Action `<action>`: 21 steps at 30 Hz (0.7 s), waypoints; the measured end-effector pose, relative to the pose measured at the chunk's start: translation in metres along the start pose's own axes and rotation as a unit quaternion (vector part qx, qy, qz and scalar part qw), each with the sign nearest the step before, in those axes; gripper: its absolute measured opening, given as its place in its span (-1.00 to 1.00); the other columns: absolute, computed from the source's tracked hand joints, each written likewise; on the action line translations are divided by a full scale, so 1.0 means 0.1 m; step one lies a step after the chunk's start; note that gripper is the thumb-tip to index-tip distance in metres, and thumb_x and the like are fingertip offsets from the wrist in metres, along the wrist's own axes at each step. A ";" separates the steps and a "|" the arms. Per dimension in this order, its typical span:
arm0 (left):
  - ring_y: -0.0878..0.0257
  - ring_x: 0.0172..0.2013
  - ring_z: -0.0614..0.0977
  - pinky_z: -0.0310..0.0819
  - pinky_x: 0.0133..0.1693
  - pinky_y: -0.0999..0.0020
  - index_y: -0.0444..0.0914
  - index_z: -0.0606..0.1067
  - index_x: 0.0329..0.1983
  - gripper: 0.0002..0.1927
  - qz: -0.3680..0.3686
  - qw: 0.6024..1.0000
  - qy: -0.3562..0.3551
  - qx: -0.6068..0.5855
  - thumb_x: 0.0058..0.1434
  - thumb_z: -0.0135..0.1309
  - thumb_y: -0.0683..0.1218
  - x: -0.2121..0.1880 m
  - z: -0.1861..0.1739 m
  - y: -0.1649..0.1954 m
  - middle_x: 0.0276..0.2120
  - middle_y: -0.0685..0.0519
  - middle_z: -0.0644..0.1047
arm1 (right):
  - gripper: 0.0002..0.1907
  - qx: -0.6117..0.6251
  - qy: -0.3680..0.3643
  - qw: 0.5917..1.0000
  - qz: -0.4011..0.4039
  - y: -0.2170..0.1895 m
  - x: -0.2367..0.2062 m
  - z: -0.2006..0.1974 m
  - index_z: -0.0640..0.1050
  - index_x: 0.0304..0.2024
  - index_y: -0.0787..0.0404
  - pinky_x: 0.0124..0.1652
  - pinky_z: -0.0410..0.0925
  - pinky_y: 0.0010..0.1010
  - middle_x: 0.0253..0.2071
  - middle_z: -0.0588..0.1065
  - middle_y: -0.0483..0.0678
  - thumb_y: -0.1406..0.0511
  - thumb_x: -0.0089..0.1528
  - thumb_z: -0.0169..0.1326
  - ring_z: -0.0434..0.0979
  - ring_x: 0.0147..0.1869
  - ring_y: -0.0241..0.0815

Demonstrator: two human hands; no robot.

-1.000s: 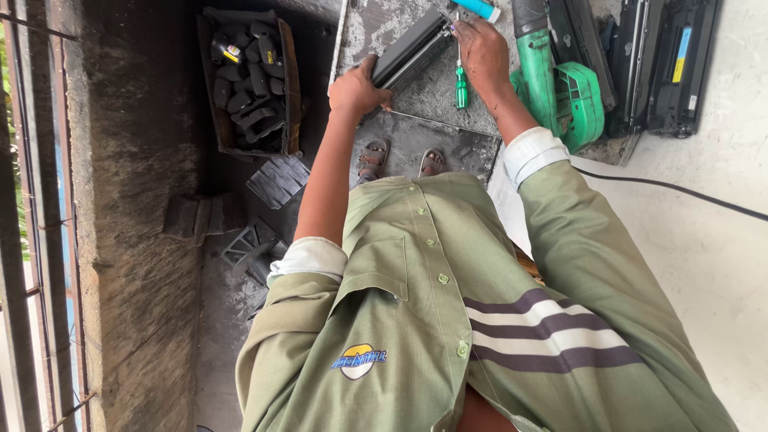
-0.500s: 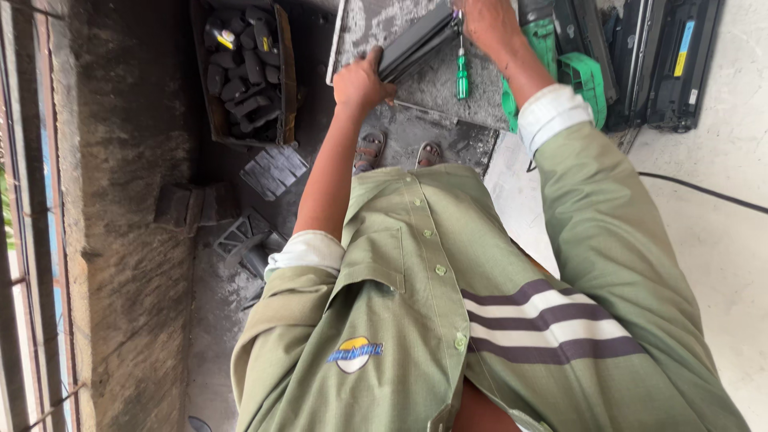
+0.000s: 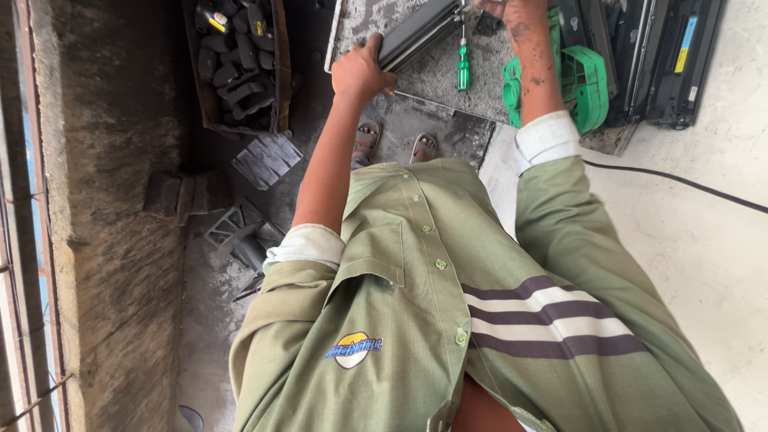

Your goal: The person works at a bench refilling and cleaning printer toner cartridges. They handle a toner cartridge, use a screwdriver on it, blow dust out of cartridges with a green electric air blower, and wipe a metal roller rod with a blue cloth.

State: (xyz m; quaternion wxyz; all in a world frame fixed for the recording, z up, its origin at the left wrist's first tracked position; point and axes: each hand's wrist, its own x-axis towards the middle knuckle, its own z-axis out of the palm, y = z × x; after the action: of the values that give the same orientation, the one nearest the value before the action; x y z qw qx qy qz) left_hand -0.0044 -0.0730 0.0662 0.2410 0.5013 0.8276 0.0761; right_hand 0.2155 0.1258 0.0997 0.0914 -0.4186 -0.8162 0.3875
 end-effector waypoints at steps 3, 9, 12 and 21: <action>-0.08 -0.16 0.67 0.58 -0.21 0.04 0.00 0.38 0.14 -0.14 -0.004 1.000 -0.014 0.002 -0.27 0.46 0.15 0.01 0.02 -0.01 -0.14 -0.04 0.58 | -0.83 0.081 0.076 0.992 0.059 0.13 -0.16 0.20 0.64 -0.05 0.19 -0.23 0.48 -0.24 -0.06 0.60 0.00 0.36 0.32 0.10 0.65 -0.21 -0.06; -0.08 -0.16 0.67 0.57 -0.17 0.03 0.02 0.38 0.16 -0.14 -0.002 1.000 -0.014 -0.006 -0.28 0.46 0.15 0.02 0.03 -0.04 -0.14 -0.04 0.58 | -0.81 -0.066 0.117 0.976 -0.169 0.03 -0.27 0.48 0.65 0.00 0.13 -0.18 0.50 -0.31 0.07 0.62 -0.12 0.33 0.36 0.09 0.67 -0.17 -0.18; -0.11 -0.17 0.67 0.57 -0.17 0.02 0.01 0.39 0.16 -0.14 0.008 1.000 0.001 -0.004 -0.26 0.47 0.16 0.02 0.04 -0.05 -0.13 -0.06 0.58 | -0.77 -0.280 0.074 0.917 -0.274 -0.05 -0.32 0.54 0.64 0.05 0.12 -0.26 0.48 -0.31 0.21 0.57 -0.12 0.29 0.35 0.14 0.65 -0.21 -0.16; -0.10 -0.13 0.67 0.57 -0.13 0.03 -0.02 0.40 0.17 -0.13 0.008 1.000 -0.026 -0.015 -0.28 0.48 0.13 0.09 0.04 -0.08 -0.14 -0.05 0.62 | -0.60 -0.416 0.051 0.868 -0.267 -0.07 -0.28 0.68 0.58 0.20 0.12 -0.42 0.45 -0.27 0.21 0.48 0.00 0.28 0.30 0.12 0.62 -0.33 -0.11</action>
State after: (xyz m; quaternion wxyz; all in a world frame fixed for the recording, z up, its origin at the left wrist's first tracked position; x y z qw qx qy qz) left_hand -0.0126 -0.0702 0.0571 0.2694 0.5058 0.8158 0.0777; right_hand 0.1965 0.0641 0.0635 0.0507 -0.2035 -0.9765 -0.0487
